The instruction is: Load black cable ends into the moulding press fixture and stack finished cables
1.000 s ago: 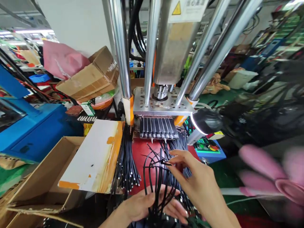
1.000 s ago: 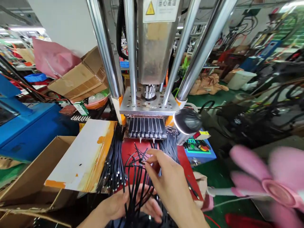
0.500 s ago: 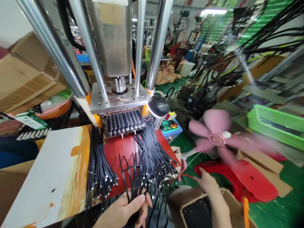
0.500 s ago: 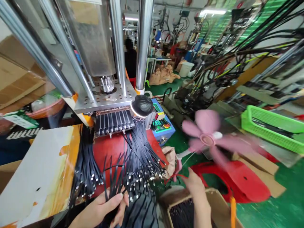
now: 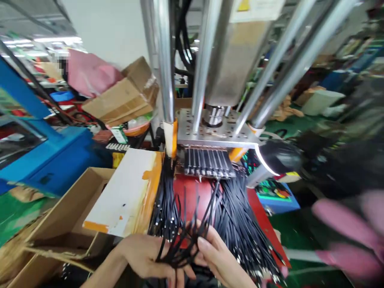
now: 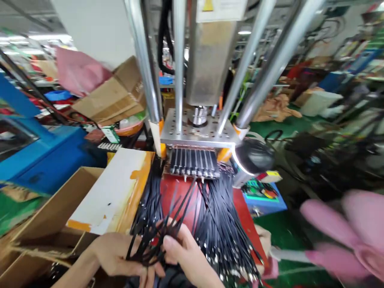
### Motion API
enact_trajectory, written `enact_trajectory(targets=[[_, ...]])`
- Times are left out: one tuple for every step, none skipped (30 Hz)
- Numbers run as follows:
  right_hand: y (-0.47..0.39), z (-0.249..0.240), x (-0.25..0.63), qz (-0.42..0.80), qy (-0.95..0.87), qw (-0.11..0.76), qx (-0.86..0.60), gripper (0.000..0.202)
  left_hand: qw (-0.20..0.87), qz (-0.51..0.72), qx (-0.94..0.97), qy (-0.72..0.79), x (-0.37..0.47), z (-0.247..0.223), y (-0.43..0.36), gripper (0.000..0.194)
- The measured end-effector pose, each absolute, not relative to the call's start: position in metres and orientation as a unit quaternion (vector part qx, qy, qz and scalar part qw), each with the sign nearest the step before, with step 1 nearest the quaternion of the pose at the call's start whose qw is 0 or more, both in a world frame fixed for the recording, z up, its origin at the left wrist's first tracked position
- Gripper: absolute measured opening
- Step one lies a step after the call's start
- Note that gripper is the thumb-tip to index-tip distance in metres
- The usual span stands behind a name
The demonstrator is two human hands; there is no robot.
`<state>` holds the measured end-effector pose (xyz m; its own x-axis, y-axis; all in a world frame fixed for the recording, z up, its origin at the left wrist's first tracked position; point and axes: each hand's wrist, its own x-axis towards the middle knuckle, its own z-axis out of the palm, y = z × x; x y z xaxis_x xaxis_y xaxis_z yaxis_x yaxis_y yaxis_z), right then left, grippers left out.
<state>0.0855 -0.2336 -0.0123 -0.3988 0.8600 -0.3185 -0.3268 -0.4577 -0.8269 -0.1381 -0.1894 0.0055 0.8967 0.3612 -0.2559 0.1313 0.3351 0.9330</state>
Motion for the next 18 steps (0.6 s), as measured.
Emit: enact_trajectory(targets=[[-0.210,-0.012,0.072,0.762,-0.367,0.378,-0.377,0.066,0.790,0.053,0.584,0.180,-0.150,0.000,-0.185,0.053],[-0.187,-0.012,0.058,0.757,-0.394,0.362,-0.375,0.066,0.790,0.055,0.587,0.171,-0.163,-0.008,-0.181,0.056],[-0.163,-0.013,0.044,0.749,-0.425,0.343,-0.376,0.066,0.789,0.088,0.575,0.199,-0.175,-0.016,-0.177,0.056],[-0.141,-0.014,0.029,0.740,-0.454,0.326,-0.374,0.065,0.789,0.127,0.550,0.242,-0.186,-0.024,-0.174,0.056],[-0.120,-0.017,0.013,0.734,-0.480,0.309,-0.369,0.064,0.789,0.168,0.514,0.292,-0.196,-0.032,-0.171,0.056],[-0.100,-0.020,-0.004,0.727,-0.505,0.292,-0.363,0.064,0.786,0.207,0.471,0.344,-0.205,-0.040,-0.168,0.056],[-0.082,-0.023,-0.020,0.718,-0.528,0.278,-0.358,0.062,0.774,0.253,0.424,0.396,-0.213,-0.047,-0.164,0.057],[-0.065,-0.025,-0.036,0.704,-0.554,0.264,-0.358,0.059,0.747,0.312,0.377,0.450,-0.219,-0.053,-0.160,0.057],[-0.049,-0.027,-0.050,0.684,-0.580,0.254,-0.364,0.054,0.706,0.377,0.333,0.499,-0.223,-0.058,-0.155,0.057],[-0.035,-0.028,-0.062,0.656,-0.604,0.248,-0.378,0.048,0.655,0.440,0.296,0.538,-0.226,-0.063,-0.151,0.056],[-0.023,-0.026,-0.071,0.623,-0.626,0.249,-0.399,0.040,0.604,0.493,0.267,0.566,-0.228,-0.066,-0.146,0.055],[-0.014,-0.024,-0.075,0.584,-0.644,0.254,-0.425,0.032,0.560,0.535,0.243,0.584,-0.229,-0.068,-0.143,0.056],[-0.009,-0.020,-0.074,0.542,-0.658,0.261,-0.454,0.024,0.529,0.559,0.225,0.598,-0.229,-0.070,-0.141,0.058],[-0.010,-0.016,-0.069,0.502,-0.668,0.267,-0.480,0.017,0.506,0.565,0.219,0.615,-0.229,-0.070,-0.142,0.061],[-0.016,-0.012,-0.058,0.468,-0.677,0.269,-0.500,0.014,0.482,0.560,0.228,0.634,-0.228,-0.069,-0.146,0.063],[-0.028,-0.009,-0.044,0.445,-0.685,0.264,-0.512,0.016,0.449,0.551,0.253,0.656,-0.227,-0.066,-0.153,0.066],[-0.045,-0.007,-0.027,0.432,-0.697,0.250,-0.514,0.018,0.408,0.537,0.296,0.677,-0.226,-0.063,-0.162,0.065],[-0.067,-0.007,-0.008,0.432,-0.709,0.229,-0.508,0.019,0.369,0.511,0.355,0.690,-0.225,-0.057,-0.174,0.060]])
